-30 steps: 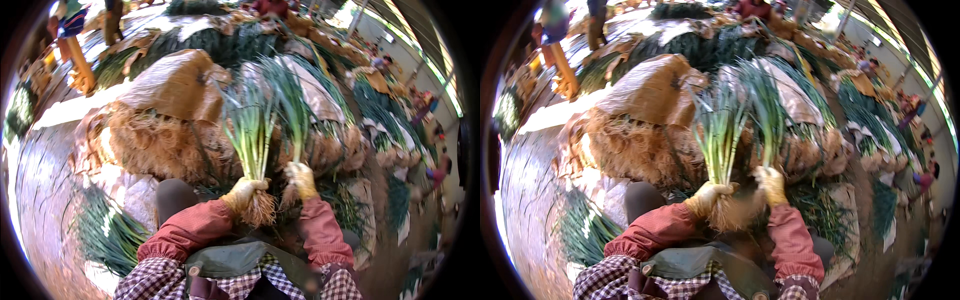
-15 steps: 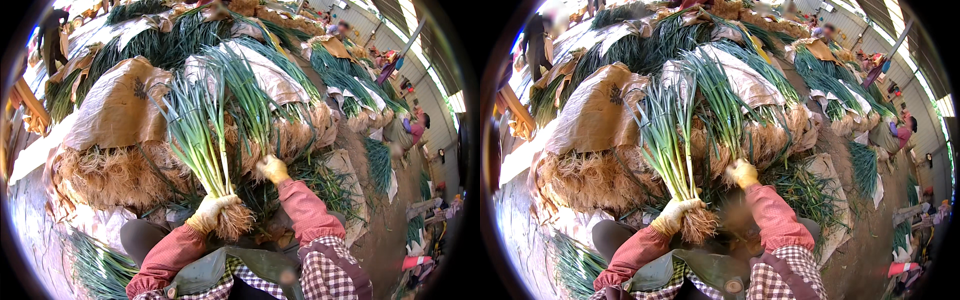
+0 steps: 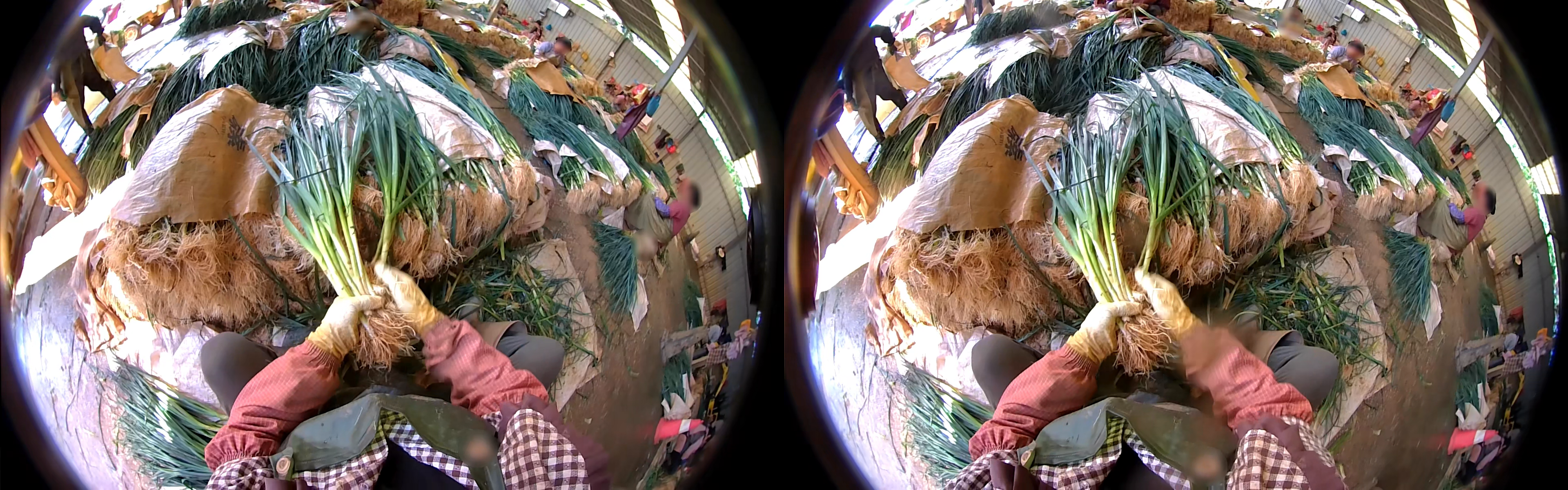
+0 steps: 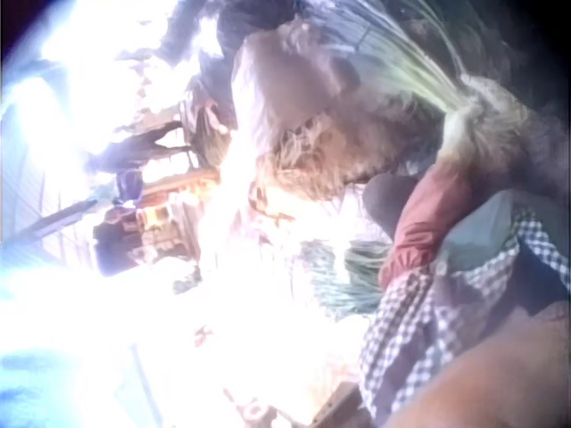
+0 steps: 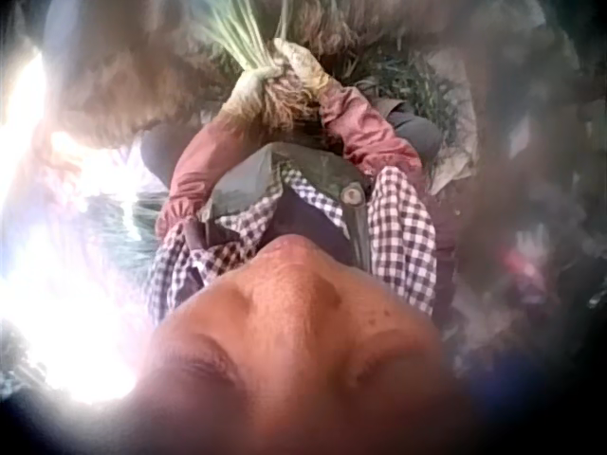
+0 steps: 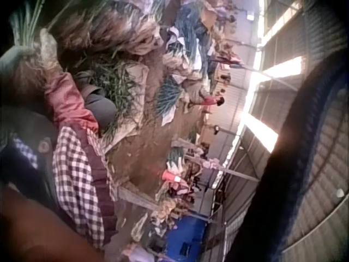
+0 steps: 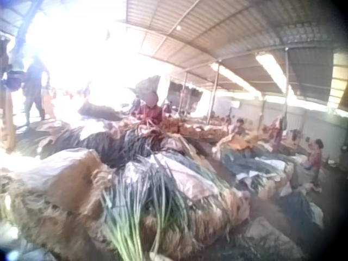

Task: The person is sorting through a bunch of scallions by hand, removing loose outer layers and arranging them while sitting in a large shed filled with piles of harvested plants.

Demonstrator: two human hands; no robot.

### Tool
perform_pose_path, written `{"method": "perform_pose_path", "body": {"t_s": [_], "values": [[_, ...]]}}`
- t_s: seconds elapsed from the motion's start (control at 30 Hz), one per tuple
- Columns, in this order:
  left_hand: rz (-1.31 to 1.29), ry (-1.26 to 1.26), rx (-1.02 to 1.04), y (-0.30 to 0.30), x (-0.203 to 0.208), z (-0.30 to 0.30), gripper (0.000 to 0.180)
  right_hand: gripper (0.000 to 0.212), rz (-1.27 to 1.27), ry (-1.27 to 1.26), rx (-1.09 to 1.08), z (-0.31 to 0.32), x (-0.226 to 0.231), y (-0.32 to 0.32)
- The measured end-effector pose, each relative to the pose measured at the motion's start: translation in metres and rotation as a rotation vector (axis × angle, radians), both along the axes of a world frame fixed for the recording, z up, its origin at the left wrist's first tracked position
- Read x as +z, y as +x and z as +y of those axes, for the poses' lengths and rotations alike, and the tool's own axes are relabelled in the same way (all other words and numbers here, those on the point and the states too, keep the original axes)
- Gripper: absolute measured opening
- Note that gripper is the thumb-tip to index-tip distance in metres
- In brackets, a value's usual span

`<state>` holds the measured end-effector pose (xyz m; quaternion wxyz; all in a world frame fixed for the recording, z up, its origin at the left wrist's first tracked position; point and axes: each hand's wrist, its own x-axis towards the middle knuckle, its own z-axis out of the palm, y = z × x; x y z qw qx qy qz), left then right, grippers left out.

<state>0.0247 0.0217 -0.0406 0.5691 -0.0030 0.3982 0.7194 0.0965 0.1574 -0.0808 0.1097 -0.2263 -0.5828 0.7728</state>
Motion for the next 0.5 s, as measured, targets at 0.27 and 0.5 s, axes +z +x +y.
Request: {"method": "perform_pose_path", "body": {"t_s": [0.27, 0.5], "values": [[0.198, 0.011, 0.005, 0.011, 0.023, -0.01, 0.022, 0.019, -0.33, 0.153, -0.128, 0.052, 0.058, -0.036], [0.158, 0.019, -0.005, 0.01, 0.028, -0.015, 0.022, 0.013, -0.245, 0.244, -0.282, 0.036, 0.066, -0.038]]}}
